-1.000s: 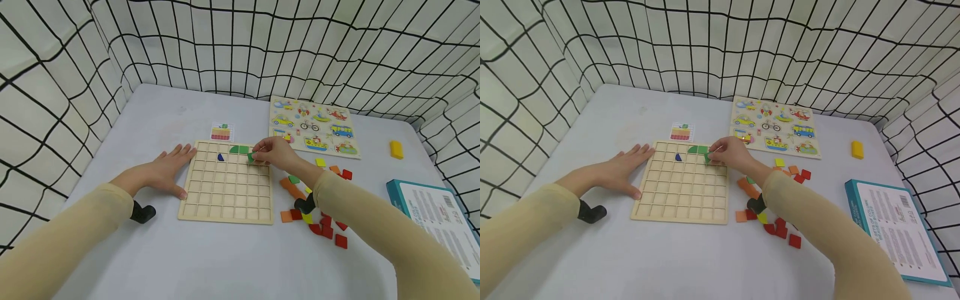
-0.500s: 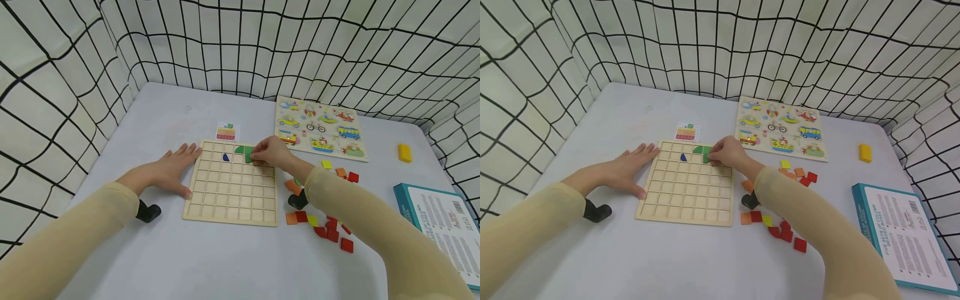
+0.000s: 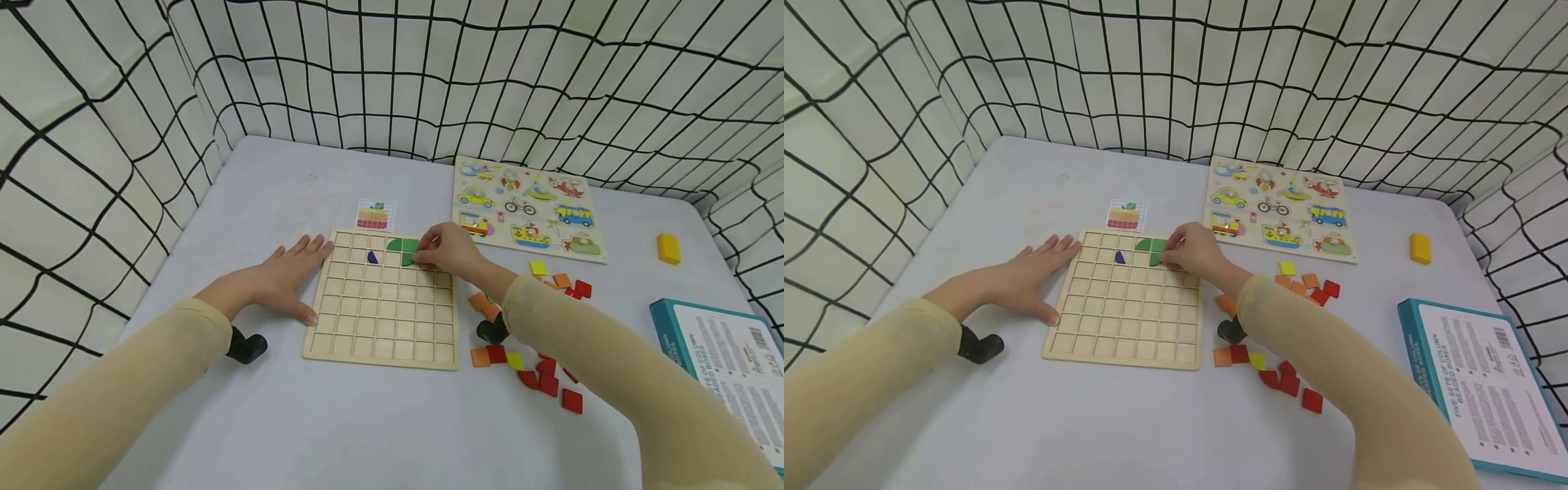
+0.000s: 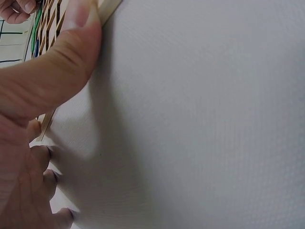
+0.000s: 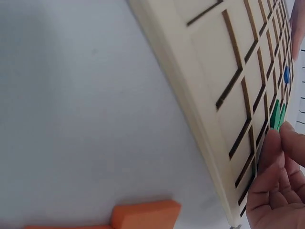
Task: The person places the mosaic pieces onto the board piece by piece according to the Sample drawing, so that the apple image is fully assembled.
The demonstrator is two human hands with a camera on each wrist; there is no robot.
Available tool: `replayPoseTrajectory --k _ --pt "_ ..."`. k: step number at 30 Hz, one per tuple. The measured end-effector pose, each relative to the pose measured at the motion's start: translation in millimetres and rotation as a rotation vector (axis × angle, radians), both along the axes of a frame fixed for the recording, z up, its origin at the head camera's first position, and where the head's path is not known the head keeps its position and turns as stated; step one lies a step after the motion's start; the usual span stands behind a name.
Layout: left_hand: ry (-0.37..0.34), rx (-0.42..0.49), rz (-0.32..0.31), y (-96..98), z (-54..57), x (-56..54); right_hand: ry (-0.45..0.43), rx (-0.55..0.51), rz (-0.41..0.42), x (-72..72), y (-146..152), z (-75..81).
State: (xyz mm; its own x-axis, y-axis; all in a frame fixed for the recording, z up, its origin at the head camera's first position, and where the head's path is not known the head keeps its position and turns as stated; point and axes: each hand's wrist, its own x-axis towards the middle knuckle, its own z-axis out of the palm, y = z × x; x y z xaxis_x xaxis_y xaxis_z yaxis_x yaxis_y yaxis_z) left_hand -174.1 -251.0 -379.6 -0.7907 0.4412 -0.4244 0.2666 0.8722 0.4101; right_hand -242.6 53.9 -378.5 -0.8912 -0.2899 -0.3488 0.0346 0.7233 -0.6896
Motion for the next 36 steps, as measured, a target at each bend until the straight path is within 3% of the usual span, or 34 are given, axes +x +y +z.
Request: replayPoseTrajectory --k 5,12,21,28,36 --pt "0.002 0.000 0.003 -1.3 0.3 -0.4 0.077 0.056 0.048 1.9 0.6 -1.6" --pt "0.011 -0.003 0.004 1.3 -1.2 -0.2 0.133 0.088 0.049 6.3 -2.1 -4.8" --pt "0.011 -0.013 0.012 0.3 -1.0 1.4 0.118 0.058 0.074 8.8 2.4 0.5" --pt "0.026 -0.029 -0.004 1.9 -2.8 1.2 0.149 0.043 0.142 17.4 46.9 5.6" --pt "0.025 -0.024 -0.009 2.0 0.3 0.5 0.179 0.225 0.285 38.6 109.6 10.2"
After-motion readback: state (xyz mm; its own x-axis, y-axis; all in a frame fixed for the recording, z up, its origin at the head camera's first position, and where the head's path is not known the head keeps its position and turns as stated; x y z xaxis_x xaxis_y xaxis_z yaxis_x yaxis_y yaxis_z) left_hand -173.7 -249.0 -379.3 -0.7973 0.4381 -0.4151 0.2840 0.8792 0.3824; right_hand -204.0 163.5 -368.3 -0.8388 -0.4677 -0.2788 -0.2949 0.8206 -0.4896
